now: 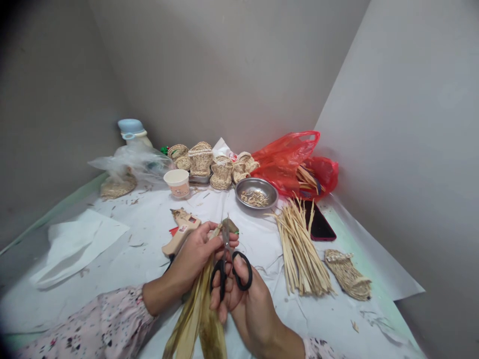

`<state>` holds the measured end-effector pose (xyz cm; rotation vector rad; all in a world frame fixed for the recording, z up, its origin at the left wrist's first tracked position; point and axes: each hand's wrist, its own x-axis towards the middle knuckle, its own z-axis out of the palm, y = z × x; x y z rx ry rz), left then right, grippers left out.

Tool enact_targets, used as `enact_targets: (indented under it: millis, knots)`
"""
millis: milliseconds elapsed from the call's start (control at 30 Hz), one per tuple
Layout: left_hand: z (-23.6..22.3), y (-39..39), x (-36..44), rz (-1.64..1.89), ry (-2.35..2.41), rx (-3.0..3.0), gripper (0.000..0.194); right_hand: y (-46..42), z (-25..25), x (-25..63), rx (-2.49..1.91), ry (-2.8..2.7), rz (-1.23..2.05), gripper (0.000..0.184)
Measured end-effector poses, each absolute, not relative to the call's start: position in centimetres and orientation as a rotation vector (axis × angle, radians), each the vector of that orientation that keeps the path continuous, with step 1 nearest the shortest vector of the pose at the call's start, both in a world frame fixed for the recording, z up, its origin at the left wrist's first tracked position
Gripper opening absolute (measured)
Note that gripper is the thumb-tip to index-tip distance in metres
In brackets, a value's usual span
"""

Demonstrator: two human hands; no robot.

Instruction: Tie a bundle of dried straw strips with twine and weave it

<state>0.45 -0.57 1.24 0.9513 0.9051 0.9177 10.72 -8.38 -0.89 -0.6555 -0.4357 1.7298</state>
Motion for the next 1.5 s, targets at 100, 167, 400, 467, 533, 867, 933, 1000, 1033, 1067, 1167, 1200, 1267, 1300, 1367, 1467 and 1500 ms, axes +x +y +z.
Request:
enact_targets:
  millis: [100, 167, 400, 467, 533, 867, 933, 1000, 1033, 1067, 1167, 1200, 1267, 1300, 1367, 1467, 1500]
  knots:
    - [1.14, -0.42, 0.45, 0.919, 0.912, 0.963, 0.025, -8.37, -0.96, 10.71, -0.654, -0.437, 1.729, 0.036]
    - [1.1, -0.32, 0.45, 0.92, 0.907, 0.97, 0.025, -8.35, -1.0, 10.67, -0.653, -0.443, 1.729, 0.035]
    - [0.68, -0.23, 0.36, 0.929, 0.878, 0.929, 0.027, -8.45, -1.11, 10.64, -0.665, -0.448, 1.715, 0.035]
    - [0.56, -0.2, 0.35, 0.931, 0.889, 0.938, 0.027, -8.5, -1.08, 10.63, -0.662, -0.452, 1.708, 0.035]
    - [0.5, -0.18, 0.34, 0.933, 0.909, 0.957, 0.026, -8.52, -1.03, 10.62, -0.655, -0.454, 1.705, 0.034]
    - [0.29, -0.26, 0.44, 0.953, 0.916, 0.971, 0.018, -8.27, -0.85, 10.8, -0.579, -0.38, 1.783, 0.035]
    - [0.29, -0.28, 0.49, 0.937, 0.94, 0.985, 0.016, -8.31, -0.85, 10.84, -0.579, -0.365, 1.786, 0.035]
    - [0.28, -0.29, 0.49, 0.944, 0.946, 0.984, 0.016, -8.35, -0.83, 10.87, -0.579, -0.36, 1.783, 0.035]
    - [0.26, -0.29, 0.48, 0.949, 0.944, 0.983, 0.017, -8.35, -0.8, 10.88, -0.581, -0.358, 1.78, 0.035]
    - [0.24, -0.3, 0.46, 0.952, 0.941, 0.986, 0.017, -8.35, -0.77, 10.89, -0.584, -0.355, 1.775, 0.035]
    - [0.22, -0.31, 0.35, 0.95, 0.938, 1.02, 0.017, -8.31, -0.62, 10.9, -0.61, -0.344, 1.756, 0.033]
    - [0.24, -0.31, 0.32, 0.946, 0.938, 1.033, 0.016, -8.3, -0.57, 10.9, -0.616, -0.344, 1.751, 0.033]
    - [0.36, -0.32, 0.28, 0.941, 0.936, 1.049, 0.015, -8.29, -0.5, 10.9, -0.627, -0.347, 1.746, 0.033]
    - [0.44, -0.33, 0.26, 0.94, 0.936, 1.054, 0.015, -8.29, -0.49, 10.91, -0.631, -0.346, 1.745, 0.033]
    - [0.6, -0.36, 0.24, 0.941, 0.934, 1.065, 0.014, -8.28, -0.48, 10.95, -0.639, -0.337, 1.737, 0.033]
    - [0.65, -0.32, 0.18, 0.944, 0.931, 1.095, 0.014, -8.27, -0.49, 11.03, -0.646, -0.319, 1.732, 0.032]
    - [0.59, -0.28, 0.16, 0.944, 0.93, 1.106, 0.014, -8.27, -0.49, 11.06, -0.645, -0.318, 1.731, 0.032]
